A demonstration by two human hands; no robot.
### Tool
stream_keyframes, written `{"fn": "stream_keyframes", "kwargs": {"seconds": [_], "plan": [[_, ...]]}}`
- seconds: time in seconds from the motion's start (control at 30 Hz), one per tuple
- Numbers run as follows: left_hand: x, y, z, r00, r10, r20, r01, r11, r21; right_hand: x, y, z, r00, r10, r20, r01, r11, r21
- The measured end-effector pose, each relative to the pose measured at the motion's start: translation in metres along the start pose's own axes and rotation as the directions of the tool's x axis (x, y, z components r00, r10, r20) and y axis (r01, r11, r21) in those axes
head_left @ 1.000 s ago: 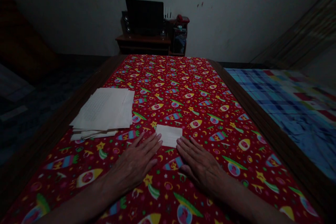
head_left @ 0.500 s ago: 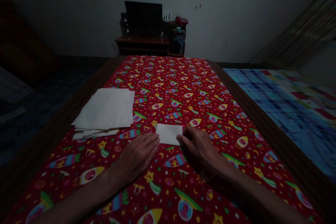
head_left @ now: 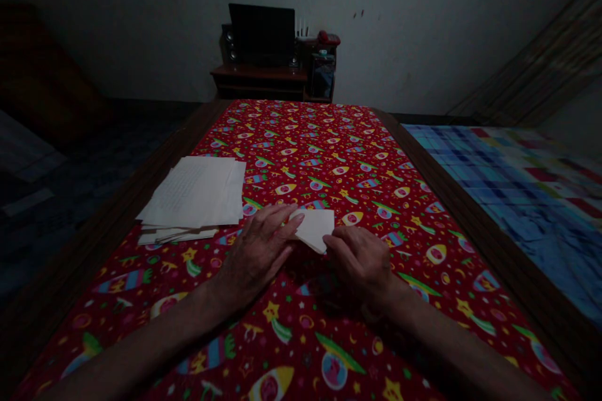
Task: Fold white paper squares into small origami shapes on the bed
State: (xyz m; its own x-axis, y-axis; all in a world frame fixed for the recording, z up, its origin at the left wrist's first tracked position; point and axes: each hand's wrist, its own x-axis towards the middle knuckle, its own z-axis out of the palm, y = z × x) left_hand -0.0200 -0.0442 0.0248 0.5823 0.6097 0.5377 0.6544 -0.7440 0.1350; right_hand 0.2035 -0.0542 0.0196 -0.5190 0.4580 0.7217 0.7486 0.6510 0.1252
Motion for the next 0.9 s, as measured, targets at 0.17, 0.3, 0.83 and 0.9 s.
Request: {"fn": "stream_keyframes", "kwargs": {"seconds": [0.17, 0.3, 0.83, 0.9], "plan": [[-0.01, 0.001, 0.007, 0.989, 0.148, 0.025, -0.148, 0.989, 0.0, -0.01, -0.015, -0.008, 0.979, -0.148, 0.138, 0.143, 0.989, 0.041], [-0.019, 0.001, 0.011, 0.972, 0.194, 0.136, -0.203, 0.978, 0.051, -0.021, -0.022, -0.001, 0.95, -0.143, 0.277, 0.115, 0.987, 0.116], [-0.035, 0.019, 0.012, 0.966, -0.165, 0.198, 0.216, 0.937, -0.275, -0.032, 0.005, 0.01, 0.853, 0.087, 0.515, -0.411, 0.722, 0.557], [-0.034, 0.018, 0.015, 0.956, -0.215, 0.197, 0.268, 0.916, -0.299, -0.03, 0.004, 0.009, 0.839, 0.101, 0.534, -0.443, 0.698, 0.563]]}}
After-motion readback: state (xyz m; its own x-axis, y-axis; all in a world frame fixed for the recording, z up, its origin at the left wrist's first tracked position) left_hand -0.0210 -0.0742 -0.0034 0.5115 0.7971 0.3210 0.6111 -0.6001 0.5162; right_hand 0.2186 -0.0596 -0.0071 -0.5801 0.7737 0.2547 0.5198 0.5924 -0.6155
